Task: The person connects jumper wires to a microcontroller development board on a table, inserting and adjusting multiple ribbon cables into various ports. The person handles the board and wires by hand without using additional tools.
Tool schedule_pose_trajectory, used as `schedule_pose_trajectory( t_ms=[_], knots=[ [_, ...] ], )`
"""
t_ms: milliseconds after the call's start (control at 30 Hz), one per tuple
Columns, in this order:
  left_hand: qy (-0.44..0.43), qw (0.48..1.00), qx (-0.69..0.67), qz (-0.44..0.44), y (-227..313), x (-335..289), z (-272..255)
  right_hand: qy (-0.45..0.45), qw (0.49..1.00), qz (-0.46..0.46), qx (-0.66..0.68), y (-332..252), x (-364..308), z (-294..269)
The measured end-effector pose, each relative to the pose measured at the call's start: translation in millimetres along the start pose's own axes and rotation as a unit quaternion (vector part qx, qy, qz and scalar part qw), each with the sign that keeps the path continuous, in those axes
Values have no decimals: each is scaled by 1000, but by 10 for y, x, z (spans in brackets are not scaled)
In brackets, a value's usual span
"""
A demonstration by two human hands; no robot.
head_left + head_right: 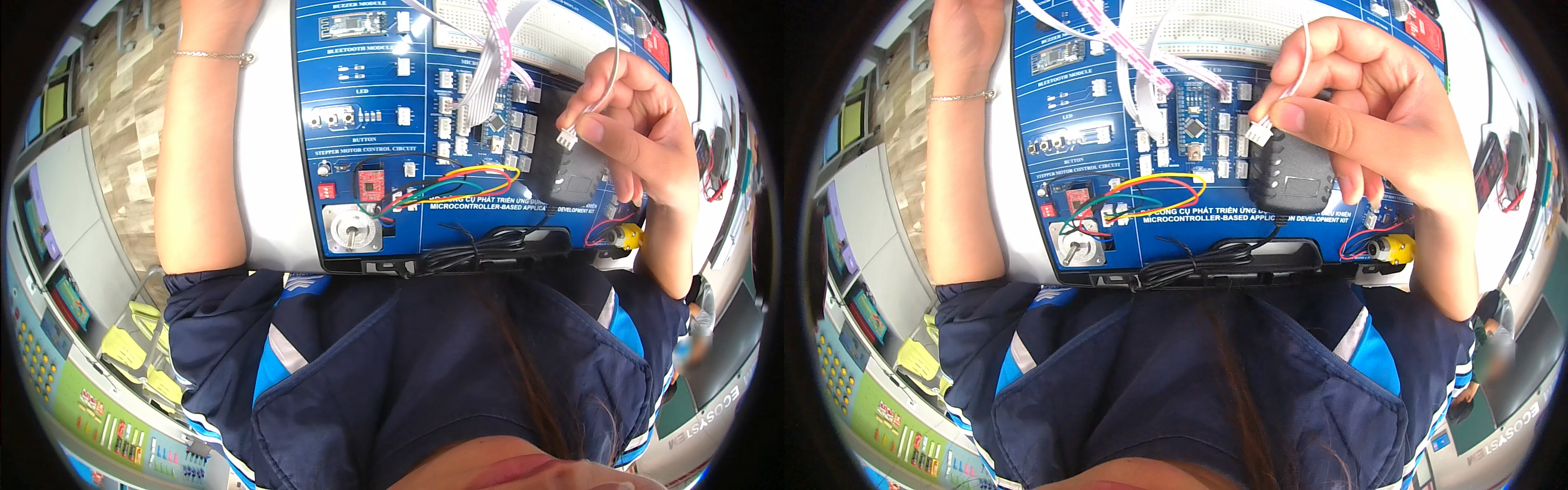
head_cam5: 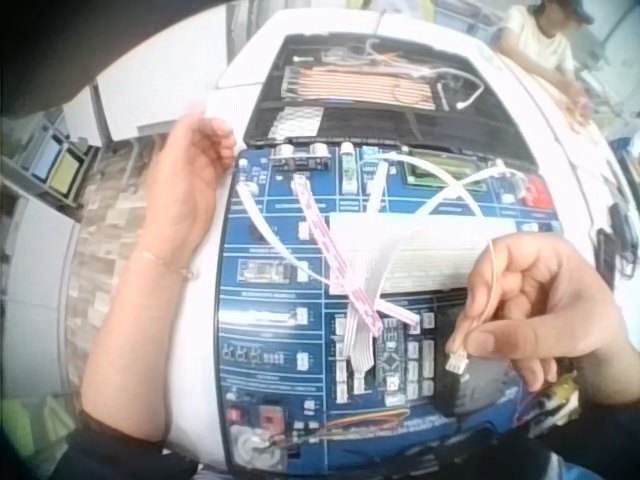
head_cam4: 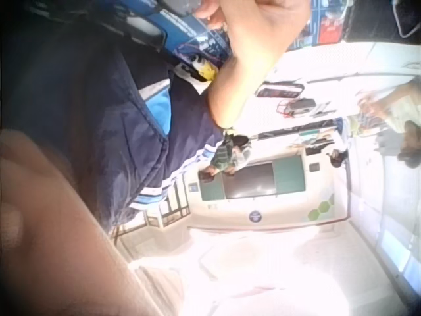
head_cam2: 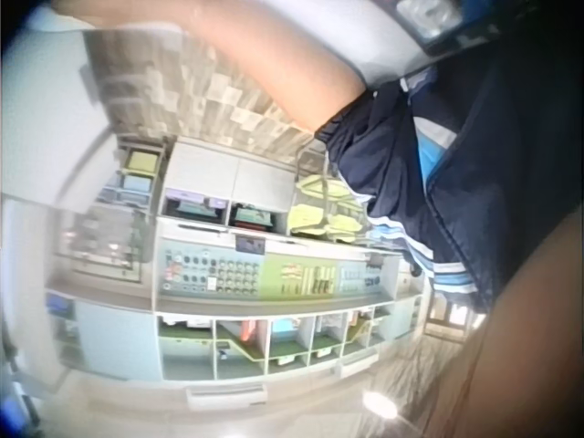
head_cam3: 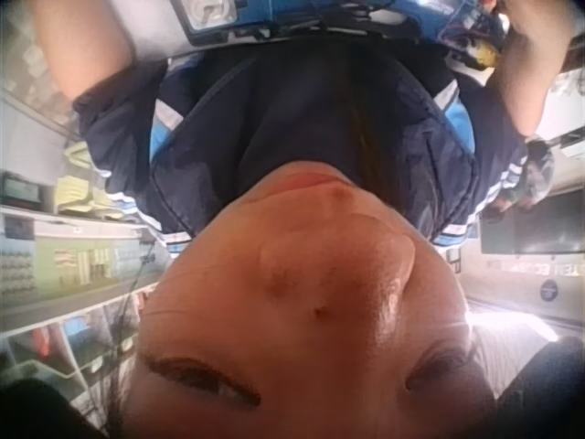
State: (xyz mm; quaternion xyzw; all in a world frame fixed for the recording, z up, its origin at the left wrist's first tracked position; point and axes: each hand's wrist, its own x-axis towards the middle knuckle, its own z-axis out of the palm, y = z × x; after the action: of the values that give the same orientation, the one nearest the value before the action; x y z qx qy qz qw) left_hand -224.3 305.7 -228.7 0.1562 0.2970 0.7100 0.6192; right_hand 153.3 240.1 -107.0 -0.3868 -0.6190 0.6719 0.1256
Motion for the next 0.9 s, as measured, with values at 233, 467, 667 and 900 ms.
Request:
schedule_pose_trajectory(
  t_ms=[233, 467, 667, 900],
  knots=[
    [-17, 999, 35, 30, -100, -59, 74, -24, 999, -4, 26, 33, 17, -74],
    [-61, 952, 259, 150, -114, -269, 289, -36, 999, -2, 35, 25, 30, -89],
    [-69, 948, 269, 158, -108, -284, 312, -39, 998, -4, 45, 41, 27, -107],
    [-51, 947, 274, 158, -113, -317, 331, -44, 998, 4, 48, 44, 28, -114]
  ],
)
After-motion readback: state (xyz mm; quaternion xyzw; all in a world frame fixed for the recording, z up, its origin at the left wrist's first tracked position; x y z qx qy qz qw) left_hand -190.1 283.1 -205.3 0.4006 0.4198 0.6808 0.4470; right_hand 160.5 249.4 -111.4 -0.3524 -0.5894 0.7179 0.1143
